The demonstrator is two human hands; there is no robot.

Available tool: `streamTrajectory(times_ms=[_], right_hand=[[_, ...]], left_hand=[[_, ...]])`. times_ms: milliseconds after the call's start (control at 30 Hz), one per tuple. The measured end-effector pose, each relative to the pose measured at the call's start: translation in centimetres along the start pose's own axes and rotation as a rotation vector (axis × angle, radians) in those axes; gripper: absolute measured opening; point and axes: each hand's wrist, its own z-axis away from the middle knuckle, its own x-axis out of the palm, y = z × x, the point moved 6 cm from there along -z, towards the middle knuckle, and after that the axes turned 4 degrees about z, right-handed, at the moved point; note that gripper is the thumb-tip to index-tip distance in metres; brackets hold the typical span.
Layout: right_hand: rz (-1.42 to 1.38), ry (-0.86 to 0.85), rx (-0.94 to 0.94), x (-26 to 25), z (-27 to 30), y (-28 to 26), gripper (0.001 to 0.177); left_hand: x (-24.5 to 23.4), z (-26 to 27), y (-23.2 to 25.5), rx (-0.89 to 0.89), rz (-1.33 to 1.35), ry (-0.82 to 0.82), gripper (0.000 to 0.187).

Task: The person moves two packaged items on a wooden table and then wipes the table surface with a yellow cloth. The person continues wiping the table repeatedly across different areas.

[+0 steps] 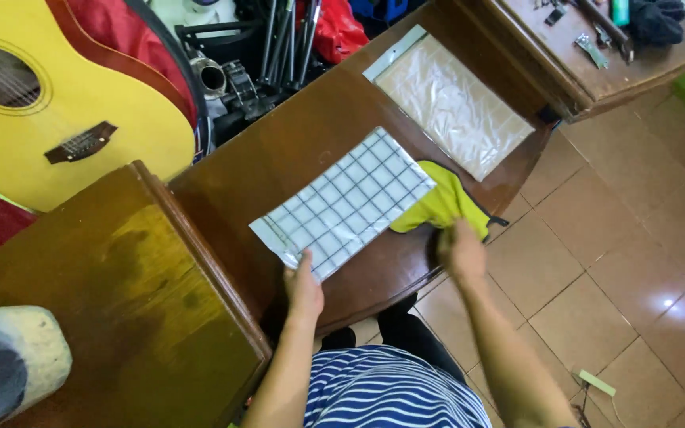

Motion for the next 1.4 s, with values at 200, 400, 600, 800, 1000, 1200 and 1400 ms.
streamTrajectory(times_ms=[200,400,600,800,1000,1200,1400], right_hand=[[-0.382,0.405,0.104,-8.7,-3.4,1.6,0.027],[-0.348,0.2,-0.344,-8.0,4.0,-13.6,0.021],[-0.075,-0.076,-0.758,2.0,9.6,-23.8,0.047],[0.273,-0.029,-0.869,11.8,2.6,-21.2,0.051],[0.186,0.125,-0.528,3.0,-9.7,-12.8,0.052],[-0.163,0.029,-0.715,9.3,-8.7,-16.9,0.049],[-0.154,0.051,-1.403,4.1,4.0,-27.8,0.031]], left_hand=[[0.4,2.4,-0.3,-0.023,-0.258,-0.1,0.055],[-0.5,0.7,-1.1,0.026,-0.331,-0.19,0.049],[-0.6,0.5,-1.2,0.092,-0.329,-0.198,0.049],[-0.9,-0.4,-2.3,0.082,-0.388,-0.158,0.05],[-1.0,0.3,-1.3,0.026,-0.42,-0.116,0.046],[-0.1,1.1,0.2,-0.003,-0.452,-0.132,0.048],[-2.9,-3.4,-3.5,0.064,-0.494,-0.115,0.044]])
